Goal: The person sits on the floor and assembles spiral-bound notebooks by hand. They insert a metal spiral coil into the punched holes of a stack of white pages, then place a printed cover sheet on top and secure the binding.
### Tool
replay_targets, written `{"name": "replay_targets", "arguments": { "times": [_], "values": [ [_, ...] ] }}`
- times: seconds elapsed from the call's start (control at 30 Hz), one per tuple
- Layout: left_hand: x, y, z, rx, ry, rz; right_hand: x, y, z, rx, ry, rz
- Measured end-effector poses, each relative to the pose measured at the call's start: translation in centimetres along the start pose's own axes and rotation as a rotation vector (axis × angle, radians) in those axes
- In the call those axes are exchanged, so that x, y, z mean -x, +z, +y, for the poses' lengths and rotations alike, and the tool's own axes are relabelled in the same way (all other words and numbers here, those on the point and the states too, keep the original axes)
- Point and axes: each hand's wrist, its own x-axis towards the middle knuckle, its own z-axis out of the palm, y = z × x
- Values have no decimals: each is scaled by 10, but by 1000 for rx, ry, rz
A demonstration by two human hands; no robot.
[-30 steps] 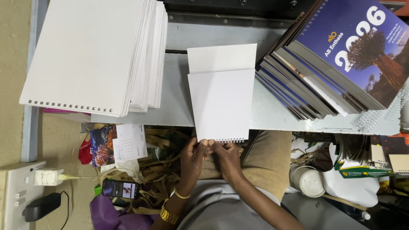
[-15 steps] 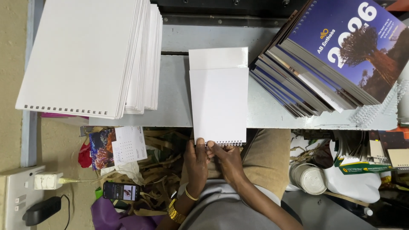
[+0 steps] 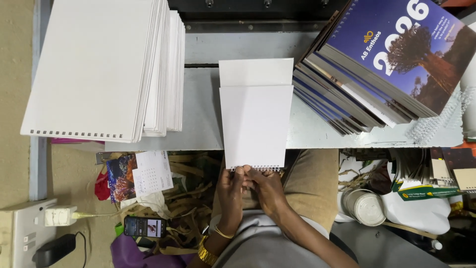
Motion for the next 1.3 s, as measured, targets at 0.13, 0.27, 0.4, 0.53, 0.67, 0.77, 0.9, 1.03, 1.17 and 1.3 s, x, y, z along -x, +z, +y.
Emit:
{"name": "replay_targets", "arguments": {
  "times": [0.13, 0.27, 0.4, 0.53, 0.67, 0.77, 0.9, 1.03, 1.17, 1.3],
  "values": [
    [-4, 0, -13, -38, 89, 6, 10, 1, -13, 108, -57, -25],
    [-2, 5, -8, -109, 104, 42, 7, -7, -4, 67, -19, 18],
    [1, 8, -5, -77, 36, 68, 11, -8, -16, 89, -10, -8],
    [4, 4, -16, 52, 49, -64, 6, -16, -4, 44, -46, 12],
    [4, 7, -7, -47, 72, -18, 10, -14, -18, 76, -2, 0],
    [5, 15, 6, -175, 121, 27, 8, -17, -15, 97, -18, 13],
    [2, 17, 3, -239, 82, 103, 14, -10, -19, -30, 60, 74],
    [0, 17, 0, -184, 103, 98, 11, -16, -25, 7, 36, 60],
    [10, 14, -15, 12, -16, -53, 21, -18, -22, -16, -16, 77],
    [7, 18, -11, -87, 33, -79, 8, -31, -26, -38, -31, 23]
  ]
}}
